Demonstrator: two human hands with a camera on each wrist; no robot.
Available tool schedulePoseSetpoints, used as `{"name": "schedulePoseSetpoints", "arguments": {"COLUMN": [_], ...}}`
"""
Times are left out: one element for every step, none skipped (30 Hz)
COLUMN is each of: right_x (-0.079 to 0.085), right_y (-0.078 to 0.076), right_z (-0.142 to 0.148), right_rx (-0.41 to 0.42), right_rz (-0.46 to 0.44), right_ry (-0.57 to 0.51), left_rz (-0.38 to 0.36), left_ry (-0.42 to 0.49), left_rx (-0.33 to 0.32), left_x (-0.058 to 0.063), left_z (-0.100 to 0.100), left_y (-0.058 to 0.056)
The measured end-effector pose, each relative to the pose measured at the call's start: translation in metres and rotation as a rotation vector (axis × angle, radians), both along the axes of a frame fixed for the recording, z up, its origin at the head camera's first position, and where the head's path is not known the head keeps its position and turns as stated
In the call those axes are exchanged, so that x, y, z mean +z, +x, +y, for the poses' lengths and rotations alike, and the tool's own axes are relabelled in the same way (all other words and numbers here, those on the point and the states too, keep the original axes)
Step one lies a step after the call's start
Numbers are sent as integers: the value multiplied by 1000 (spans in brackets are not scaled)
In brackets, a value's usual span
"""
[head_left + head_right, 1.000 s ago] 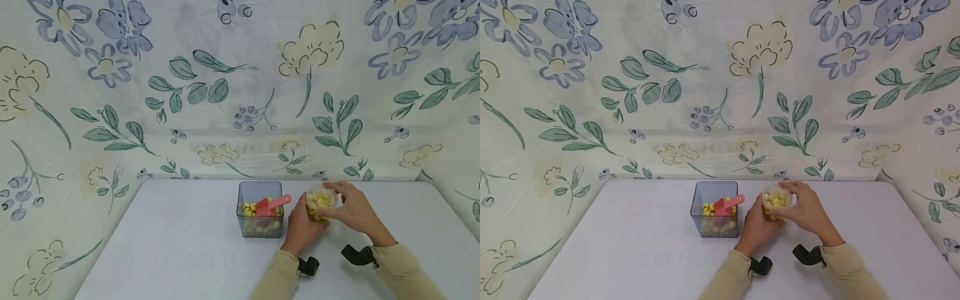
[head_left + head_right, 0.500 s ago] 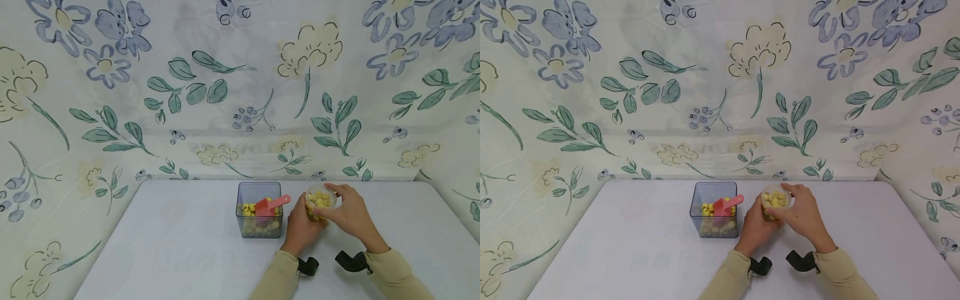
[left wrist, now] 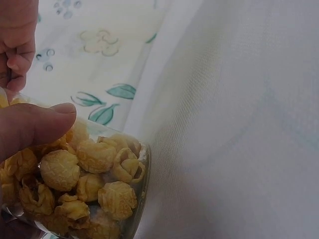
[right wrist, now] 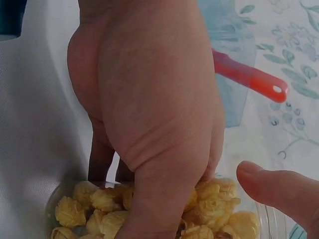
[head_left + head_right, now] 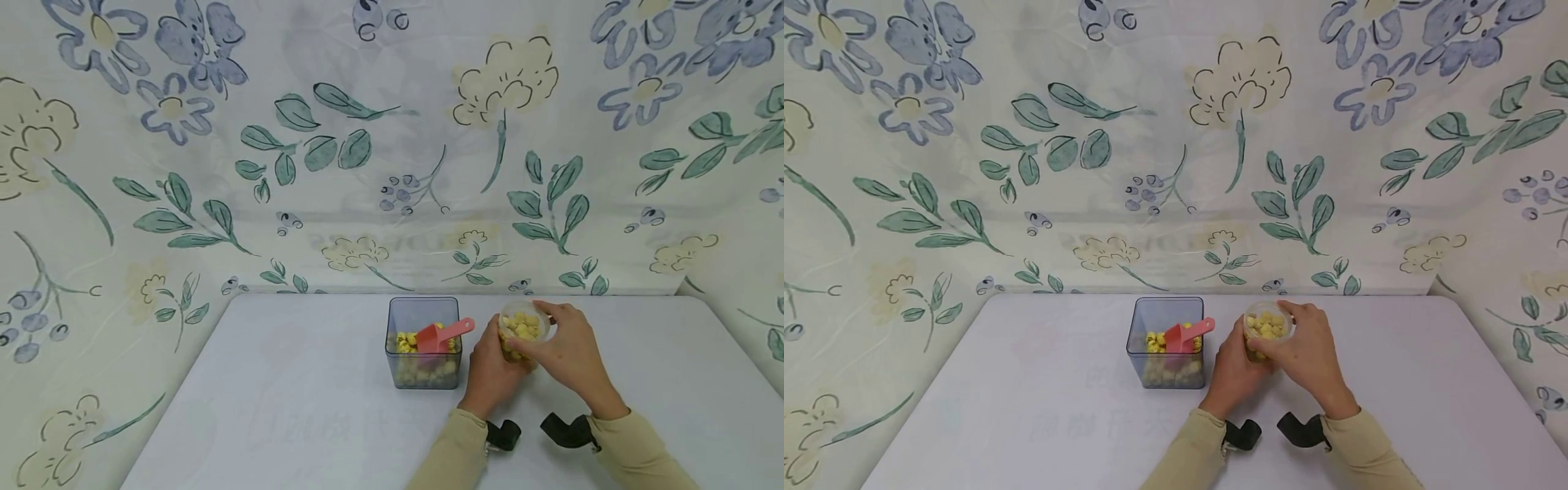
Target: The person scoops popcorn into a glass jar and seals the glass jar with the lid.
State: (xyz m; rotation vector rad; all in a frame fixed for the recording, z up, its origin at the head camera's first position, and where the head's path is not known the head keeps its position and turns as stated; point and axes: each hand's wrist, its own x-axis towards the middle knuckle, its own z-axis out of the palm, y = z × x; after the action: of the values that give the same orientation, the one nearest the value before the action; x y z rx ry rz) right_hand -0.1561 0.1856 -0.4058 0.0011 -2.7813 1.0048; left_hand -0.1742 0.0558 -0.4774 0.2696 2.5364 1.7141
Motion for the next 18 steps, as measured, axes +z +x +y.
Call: {"name": "schedulePoseSetpoints", "arguments": {"right_x": [0, 0, 0, -1, -1, -1, -1, -1, -2, -2, -3, -3, -4, -5, -6, -8, -9, -10], "right_y": [0, 0, 1, 2, 2, 2, 3, 2, 2, 1, 0, -2, -3, -5, -6, -8, -9, -11], "right_z": [-1, -1, -1, -1, 0, 2, 3, 6, 8, 11, 13, 16, 18, 20, 23, 25, 27, 28], "right_rx": [-4, -5, -2, 4, 12, 23, 36, 50, 64, 81, 99, 120, 144, 169, 195, 219, 239, 259], "right_rz": [0, -1, -4, -9, -15, -22, -32, -43, -53, -58, -60, -60, -58, -56, -53, -50, -51, -49], "right_ry": [-8, -16, -24, -32, -39, -45, -56, -68, -82, -96, -105, -114, -128, -137, -145, -151, -155, -164], "left_rz": [4, 4, 3, 5, 11, 19, 24, 28, 33, 41, 44, 40, 34, 28, 22, 20, 17, 17], "left_ry": [0, 3, 9, 15, 19, 22, 25, 25, 25, 22, 21, 20, 19, 19, 19, 15, 12, 7], "left_rx": [-1, -2, -4, -8, -12, -14, -16, -17, -18, -18, -15, -11, -8, -5, -4, 0, 3, 4], "left_x": [0, 0, 0, 0, 0, 0, 1, 1, 2, 2, 3, 3, 3, 3, 3, 2, 2, 2], "left_z": [0, 0, -1, -1, -1, 0, 0, 0, 0, 0, 0, 0, 0, 0, -1, -1, -1, -1], "left_y": [0, 0, 0, 0, 0, 0, 0, 0, 0, 0, 0, 0, 0, 0, 1, 1, 1, 1]}}
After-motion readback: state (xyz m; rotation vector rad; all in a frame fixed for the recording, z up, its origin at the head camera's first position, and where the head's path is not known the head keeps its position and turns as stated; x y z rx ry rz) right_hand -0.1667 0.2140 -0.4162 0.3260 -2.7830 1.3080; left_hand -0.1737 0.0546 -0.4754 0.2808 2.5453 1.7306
